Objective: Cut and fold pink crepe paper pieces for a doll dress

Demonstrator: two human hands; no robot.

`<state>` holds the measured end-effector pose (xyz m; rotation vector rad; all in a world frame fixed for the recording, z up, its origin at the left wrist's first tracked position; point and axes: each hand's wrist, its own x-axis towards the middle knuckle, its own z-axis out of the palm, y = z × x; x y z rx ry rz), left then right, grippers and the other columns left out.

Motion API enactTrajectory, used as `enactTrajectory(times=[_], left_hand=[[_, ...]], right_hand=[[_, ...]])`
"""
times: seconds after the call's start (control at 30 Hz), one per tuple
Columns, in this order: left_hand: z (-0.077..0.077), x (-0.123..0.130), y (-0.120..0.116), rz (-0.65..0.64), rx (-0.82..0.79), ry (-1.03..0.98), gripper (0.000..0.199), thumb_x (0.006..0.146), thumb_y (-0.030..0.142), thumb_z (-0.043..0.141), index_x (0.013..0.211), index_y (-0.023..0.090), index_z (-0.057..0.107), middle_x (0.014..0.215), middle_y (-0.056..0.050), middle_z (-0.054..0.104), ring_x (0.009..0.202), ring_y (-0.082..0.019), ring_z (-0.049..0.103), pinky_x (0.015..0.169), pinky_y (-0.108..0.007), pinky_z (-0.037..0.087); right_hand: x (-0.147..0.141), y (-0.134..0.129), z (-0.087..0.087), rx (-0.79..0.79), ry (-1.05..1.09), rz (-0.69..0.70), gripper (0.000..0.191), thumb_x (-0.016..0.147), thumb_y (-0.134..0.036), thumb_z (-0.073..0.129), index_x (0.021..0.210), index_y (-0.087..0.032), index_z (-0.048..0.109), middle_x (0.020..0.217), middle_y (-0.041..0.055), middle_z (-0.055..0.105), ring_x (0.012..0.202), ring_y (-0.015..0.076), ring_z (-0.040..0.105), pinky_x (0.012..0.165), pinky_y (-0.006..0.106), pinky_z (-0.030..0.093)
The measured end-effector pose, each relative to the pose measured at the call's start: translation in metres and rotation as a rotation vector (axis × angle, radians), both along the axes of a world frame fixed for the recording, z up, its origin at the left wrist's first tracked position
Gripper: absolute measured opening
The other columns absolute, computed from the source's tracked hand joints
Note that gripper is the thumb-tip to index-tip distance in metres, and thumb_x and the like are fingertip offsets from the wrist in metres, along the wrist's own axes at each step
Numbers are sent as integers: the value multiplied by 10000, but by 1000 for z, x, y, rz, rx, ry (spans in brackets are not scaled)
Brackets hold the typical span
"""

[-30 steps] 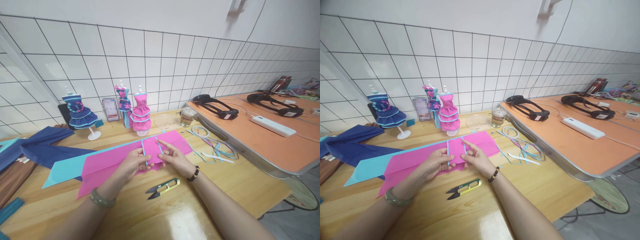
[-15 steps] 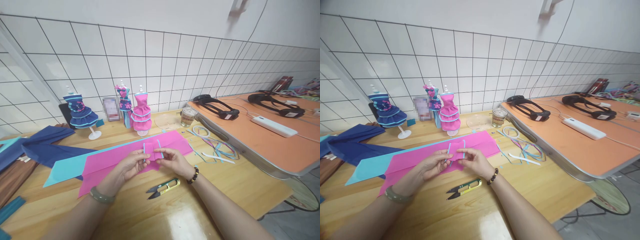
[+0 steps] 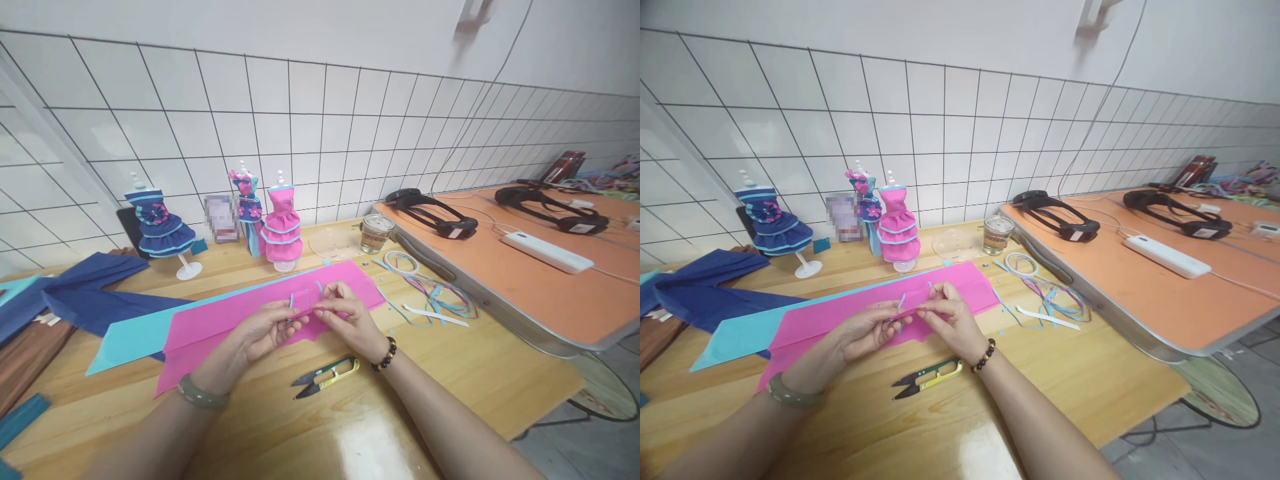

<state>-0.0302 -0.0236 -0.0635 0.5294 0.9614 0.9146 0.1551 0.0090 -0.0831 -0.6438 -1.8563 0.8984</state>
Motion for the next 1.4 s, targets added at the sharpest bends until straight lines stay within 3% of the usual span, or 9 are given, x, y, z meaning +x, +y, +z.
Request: enactTrajectory(times=[0.13,0.23,0.3,0.4,0.5,0.6,0.87,1.17,1.4], left_hand=[[1,1,-1,46,97,186,440,713,199,647,1124,148,500,648,-26,640,463,-78,559,428,-156,423],[5,2,-1,264,340,455,577,713,322,647,1226,191,418,571,47,575,418,-58,492,420,-153,374],[9,3,-2,351,507,548,500,725,376,622,1173,193,494,749,-2,634,637,-85,581,571,-161,430],[14,5,-6,230,601,469,450,709,426,621,1076,170,580,1132,-76,588,1058,-183,516,823,-211,415],[14,10,-10,60,583,342,497,670,426,660,1077,153,572,1108,-97,613,1028,-217,545,834,-268,431],[11,17,-11,-3,550,307,416,661,357,688,1008,149,594,996,-80,666,919,-202,601,801,-280,456],[2,20,-10,100,404,269,323,639,308,708,886,110,643,829,-79,704,768,-185,637,726,-281,484],[-4,17,-6,92,316,262,330,602,321,731,846,114,648,752,-65,694,645,-150,620,618,-251,473],[-1,16,-6,63,298,286,339,609,291,730,890,123,642,793,-67,696,674,-152,621,611,-249,476]], right_hand=[[2,-1,5,-87,62,7,143,791,-305,574,801,-240,701,929,63,526,911,190,491,780,330,396],[4,-1,8,-185,118,-4,158,783,-313,582,709,-212,679,761,36,535,750,161,504,674,293,396],[5,0,8,-263,155,-17,205,770,-333,593,627,-195,644,659,12,499,663,142,476,620,277,382],[5,1,6,-444,199,-11,230,743,-383,610,620,-190,630,609,-7,485,599,125,456,560,259,376],[3,1,4,-583,228,26,225,710,-416,632,681,-194,652,630,-9,533,601,128,484,553,256,395],[0,-1,4,-625,239,60,240,688,-419,651,650,-182,648,601,-13,535,571,115,479,537,245,391],[-6,-4,3,-691,276,117,240,679,-397,666,671,-158,648,591,-27,568,532,80,472,520,210,383],[-8,-2,0,-715,267,232,227,679,-355,679,819,-176,672,731,-4,667,642,114,574,649,255,445],[-5,1,-1,-711,233,225,185,682,-338,679,733,-161,663,640,-20,645,575,98,564,604,237,449]])
